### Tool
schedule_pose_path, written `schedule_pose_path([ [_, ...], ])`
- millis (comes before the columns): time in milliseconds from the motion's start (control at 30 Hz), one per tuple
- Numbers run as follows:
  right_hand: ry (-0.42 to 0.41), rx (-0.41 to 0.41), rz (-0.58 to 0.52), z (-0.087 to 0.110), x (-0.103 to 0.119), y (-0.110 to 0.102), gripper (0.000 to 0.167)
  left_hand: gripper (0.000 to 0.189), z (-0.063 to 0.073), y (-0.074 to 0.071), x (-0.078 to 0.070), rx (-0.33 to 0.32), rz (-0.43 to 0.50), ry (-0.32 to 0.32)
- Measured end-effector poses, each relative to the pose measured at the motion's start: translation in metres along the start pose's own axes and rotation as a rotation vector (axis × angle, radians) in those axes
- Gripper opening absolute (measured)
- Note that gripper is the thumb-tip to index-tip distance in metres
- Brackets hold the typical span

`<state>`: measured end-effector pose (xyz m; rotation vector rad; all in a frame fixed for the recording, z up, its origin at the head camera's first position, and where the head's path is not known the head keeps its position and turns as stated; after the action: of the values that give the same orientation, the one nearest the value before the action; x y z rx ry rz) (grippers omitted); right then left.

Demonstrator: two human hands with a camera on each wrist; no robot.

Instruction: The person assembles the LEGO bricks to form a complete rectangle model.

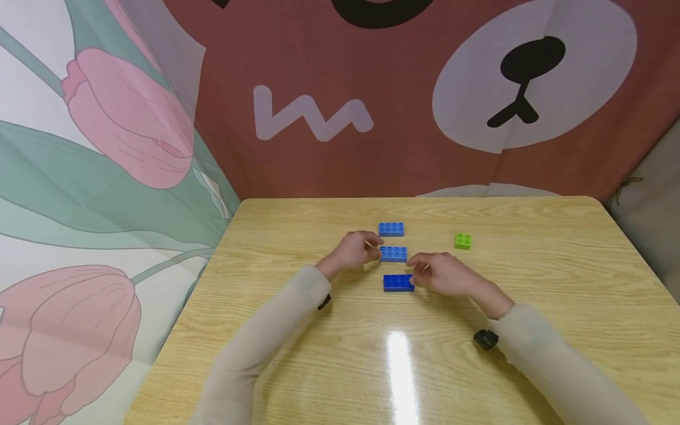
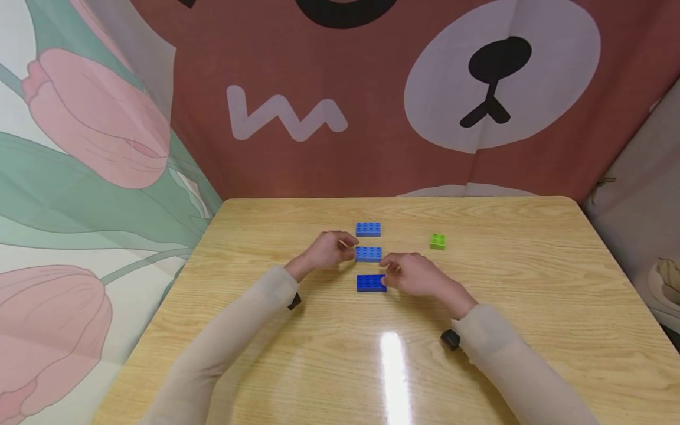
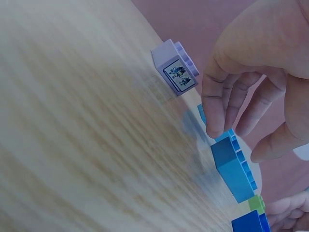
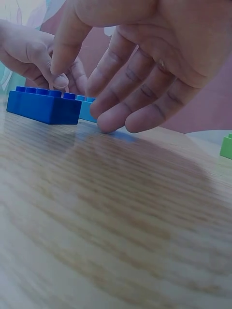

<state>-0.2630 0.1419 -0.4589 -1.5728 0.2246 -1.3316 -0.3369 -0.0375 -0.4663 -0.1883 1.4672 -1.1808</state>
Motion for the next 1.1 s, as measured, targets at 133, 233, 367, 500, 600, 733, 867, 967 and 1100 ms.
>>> schedule_pose_path([
  [133,0.004,-0.005,0.003,-0.0010,0.0012,0.0015,0.037,0.032,-0.0011,0.0008,0.0000,0.001,-0.005,-0.004],
  [233,0.000,-0.010,0.009,-0.0019,0.0026,0.0029,0.037,0.031,-0.0018,0.0013,-0.0004,0.002,-0.012,-0.006],
  [367,-0.014,-0.027,0.029,-0.0033,0.0038,0.0044,0.035,0.031,-0.0027,0.0020,-0.0017,0.004,-0.026,-0.003],
  [500,-0.017,-0.039,0.046,-0.0037,0.0047,0.0047,0.033,0.031,-0.0035,0.0017,-0.0032,0.003,-0.037,0.007],
  [600,-0.010,-0.036,0.057,-0.0037,0.0056,0.0045,0.031,0.031,-0.0039,0.0013,-0.0033,0.003,-0.043,0.007],
  [733,-0.007,-0.029,0.075,-0.0038,0.0064,0.0040,0.029,0.030,-0.0045,0.0013,-0.0019,0.001,-0.045,-0.002],
  [867,-0.001,-0.031,0.080,-0.0036,0.0060,0.0043,0.027,0.030,-0.0052,0.0023,-0.0007,0.000,-0.042,-0.011],
  [967,0.000,-0.034,0.078,-0.0036,0.0047,0.0053,0.026,0.030,-0.0061,0.0040,0.0004,0.005,-0.038,-0.019],
  [1100,0.024,-0.029,0.068,-0.0027,0.0012,0.0052,0.027,0.031,-0.0073,0.0060,0.0009,0.011,-0.035,-0.027],
])
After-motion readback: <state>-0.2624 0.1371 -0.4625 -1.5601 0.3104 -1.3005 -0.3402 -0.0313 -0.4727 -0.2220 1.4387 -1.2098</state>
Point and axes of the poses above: each hand's wrist, its own z-axis away from the middle knuckle, its own y-axis out of the palm, x = y × z, the point moved 7 cm from there along -z, towards the middle knuckle, and after that the axes turned 4 degrees about x, right-handed, at the moved point
